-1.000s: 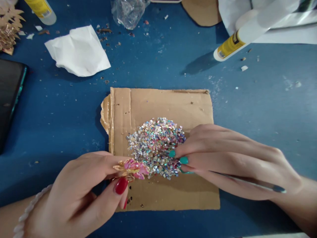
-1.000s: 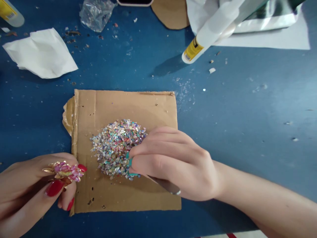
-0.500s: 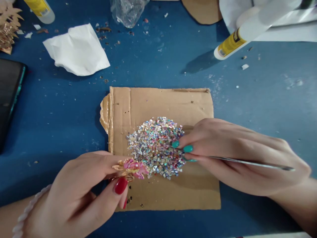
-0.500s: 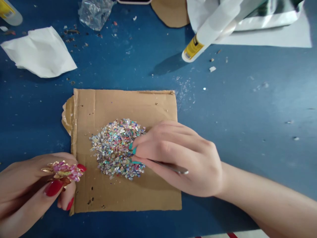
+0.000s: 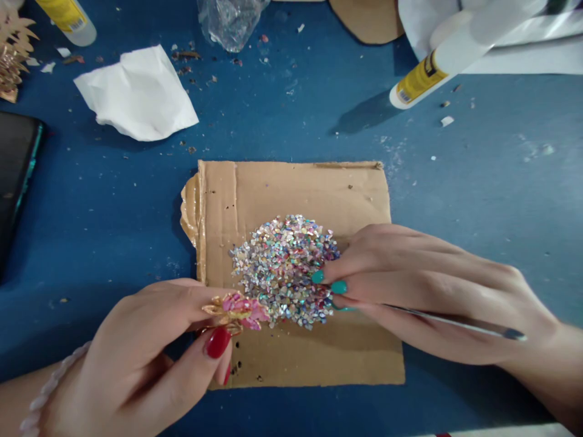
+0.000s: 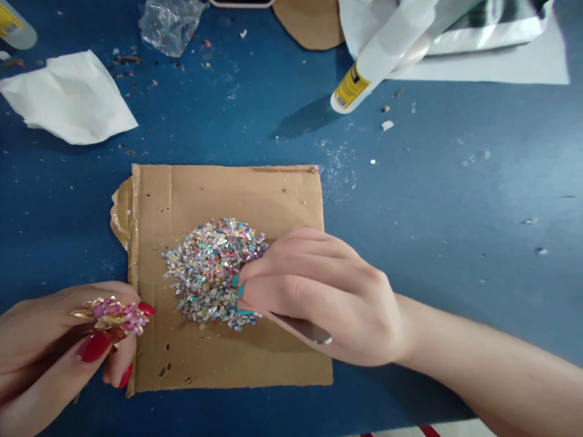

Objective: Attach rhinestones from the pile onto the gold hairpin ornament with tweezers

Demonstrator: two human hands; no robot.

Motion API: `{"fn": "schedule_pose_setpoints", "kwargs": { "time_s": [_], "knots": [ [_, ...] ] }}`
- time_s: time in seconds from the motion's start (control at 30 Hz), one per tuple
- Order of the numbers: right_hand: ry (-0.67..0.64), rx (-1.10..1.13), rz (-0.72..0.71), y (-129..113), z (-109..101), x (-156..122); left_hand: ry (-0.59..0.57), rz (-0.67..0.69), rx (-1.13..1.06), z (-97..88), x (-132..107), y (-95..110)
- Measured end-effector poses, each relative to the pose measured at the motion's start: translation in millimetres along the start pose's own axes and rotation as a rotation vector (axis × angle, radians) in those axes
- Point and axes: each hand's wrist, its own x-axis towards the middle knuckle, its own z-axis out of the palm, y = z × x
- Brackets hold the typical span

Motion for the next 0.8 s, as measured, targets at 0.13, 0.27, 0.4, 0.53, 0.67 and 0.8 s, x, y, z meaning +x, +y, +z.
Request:
{"fn": "schedule_pose_setpoints", "kwargs": {
  "time_s": [0.13, 0.27, 0.4, 0.53, 0.67, 0.8],
  "knots": [
    [0.015, -0.005, 0.02, 0.4, 0.2, 2.2, 0.034, -0.003, -0.004, 1.9, 1.8, -1.7],
    [0.039, -0.023, 0.013, 0.8, -0.6, 0.7, 0.05, -0.001, 0.0, 2.9, 0.4, -2.4],
    [0.028, -0.035, 0.058, -0.3, 0.1, -1.1, 0.047, -0.002, -0.003, 1.9, -1.8, -1.9],
    [0.049, -0.005, 0.062, -0.3, 2.9, 1.2, 0.048, -0.018, 0.011, 2.1, -2.4, -2.5],
    [0.046, -0.013, 0.041, 0.1, 1.9, 1.9, 0.044, -0.005, -0.004, 2.7, -1.4, -2.6],
    [0.005, -0.022, 0.038, 0.9, -0.9, 2.1, 0.061, -0.011, -0.014, 2.8, -0.9, -1.3]
  ]
}}
